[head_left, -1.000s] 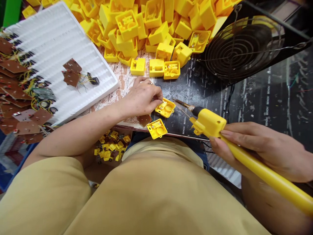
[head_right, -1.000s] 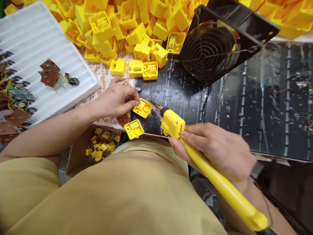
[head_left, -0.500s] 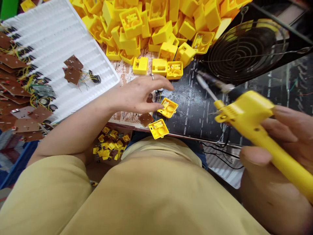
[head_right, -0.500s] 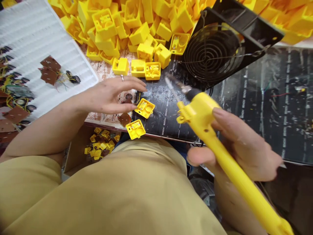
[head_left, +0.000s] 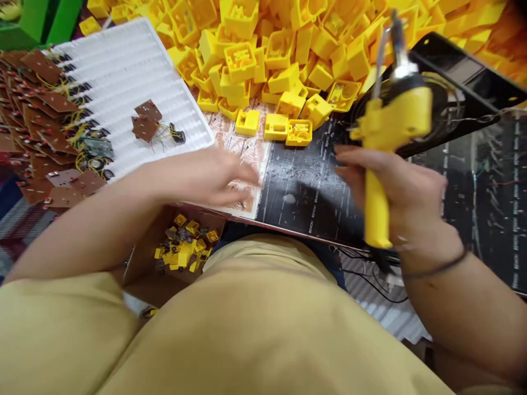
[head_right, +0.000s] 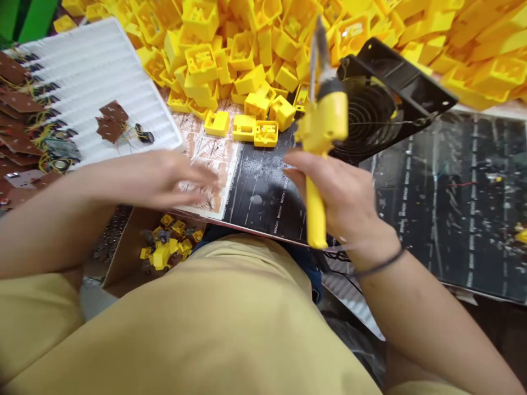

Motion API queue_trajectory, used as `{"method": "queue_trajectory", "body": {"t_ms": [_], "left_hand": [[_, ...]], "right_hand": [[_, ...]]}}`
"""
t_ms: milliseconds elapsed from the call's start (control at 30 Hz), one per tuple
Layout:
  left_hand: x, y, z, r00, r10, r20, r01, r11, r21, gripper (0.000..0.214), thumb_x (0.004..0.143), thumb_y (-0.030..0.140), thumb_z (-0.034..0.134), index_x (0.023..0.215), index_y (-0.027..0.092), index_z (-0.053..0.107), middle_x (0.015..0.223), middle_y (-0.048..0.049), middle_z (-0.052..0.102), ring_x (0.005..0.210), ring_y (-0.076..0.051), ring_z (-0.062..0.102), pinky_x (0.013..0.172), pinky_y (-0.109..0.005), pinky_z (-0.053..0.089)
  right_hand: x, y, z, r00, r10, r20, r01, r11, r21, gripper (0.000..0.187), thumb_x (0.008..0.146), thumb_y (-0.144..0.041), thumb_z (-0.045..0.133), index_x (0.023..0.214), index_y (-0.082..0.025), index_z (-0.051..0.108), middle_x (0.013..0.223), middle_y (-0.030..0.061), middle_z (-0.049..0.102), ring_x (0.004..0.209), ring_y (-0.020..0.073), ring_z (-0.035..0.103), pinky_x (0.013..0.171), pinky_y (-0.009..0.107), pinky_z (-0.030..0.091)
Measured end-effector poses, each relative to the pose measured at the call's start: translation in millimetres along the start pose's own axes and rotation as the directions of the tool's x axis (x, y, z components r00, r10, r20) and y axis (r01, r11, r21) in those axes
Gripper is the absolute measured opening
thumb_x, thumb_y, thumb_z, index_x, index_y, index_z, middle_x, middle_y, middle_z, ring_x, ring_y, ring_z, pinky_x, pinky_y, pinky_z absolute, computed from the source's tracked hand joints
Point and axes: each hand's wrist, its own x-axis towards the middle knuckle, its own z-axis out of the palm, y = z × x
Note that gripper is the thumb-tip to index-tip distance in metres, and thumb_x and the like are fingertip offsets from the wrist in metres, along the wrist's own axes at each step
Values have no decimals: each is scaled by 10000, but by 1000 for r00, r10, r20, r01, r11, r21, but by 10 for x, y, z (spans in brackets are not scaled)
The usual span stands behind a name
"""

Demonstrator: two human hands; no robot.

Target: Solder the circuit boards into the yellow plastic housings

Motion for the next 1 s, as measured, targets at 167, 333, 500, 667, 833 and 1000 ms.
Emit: {"method": "queue_trajectory", "body": {"t_ms": [167, 333, 500, 667, 833, 1000], "left_hand": [[1055, -364, 269, 840, -227, -493, 370, 904, 214, 491, 941, 359, 549, 1421, 294, 628, 1409, -132, 669, 1349, -385, 567, 1174, -653, 404], [1043, -429, 149, 866, -201, -458, 318, 928, 194, 430, 920, 379, 553, 1299, 239, 700, 1368, -145, 674, 1315, -375, 584, 1174, -595, 408], [799, -222, 45, 908, -239, -344, 255, 967, 1, 443, 1011, 533, 440, 1201, 228, 699, 1101, -77, 749, 1048, -265, 695, 951, -395, 532], [834, -9, 218, 955, -279, -95, 290, 950, 120, 487, 1080, 520, 346, 1243, 184, 658, 1045, -94, 748, 997, -268, 716, 870, -354, 531], [609, 45, 293, 942, -242, -232, 303, 912, 276, 673, 995, 654, 526, 1525, 239, 522, 1496, -164, 584, 1258, -360, 642, 1008, -445, 523], [555, 90, 505, 943, -183, -279, 273, 904, 330, 583, 987, 557, 569, 1404, 152, 615, 1331, -199, 657, 1164, -352, 664, 928, -418, 545]], "right_hand": [[558, 125, 569, 1000, 0, 27, 4, 987, -160, 561, 950, -691, 635, 1233, -208, 667, 1042, 117, 747, 994, 296, 720, 765, 383, 595], [672, 239, 808, 998, -7, 70, 18, 987, -158, 363, 975, -463, 644, 1255, -231, 628, 1026, 102, 722, 1049, 340, 712, 765, 426, 606], [283, 70, 354, 989, -134, 68, 133, 991, 11, 354, 949, -299, 651, 1284, -257, 542, 1232, 87, 719, 1088, 260, 726, 907, 414, 631], [-174, -89, 138, 965, -225, 137, 195, 960, 201, 376, 959, -182, 610, 1310, -270, 512, 1224, 61, 722, 1127, 228, 730, 945, 381, 639], [-310, -88, 206, 986, -136, 98, 121, 981, 151, 501, 957, -299, 707, 1402, -264, 480, 1319, 107, 691, 1164, 285, 719, 910, 434, 655], [-325, -131, 272, 994, -99, 43, 97, 993, 62, 413, 981, -292, 678, 1364, -271, 524, 1103, 65, 737, 986, 267, 761, 794, 387, 654]]}}
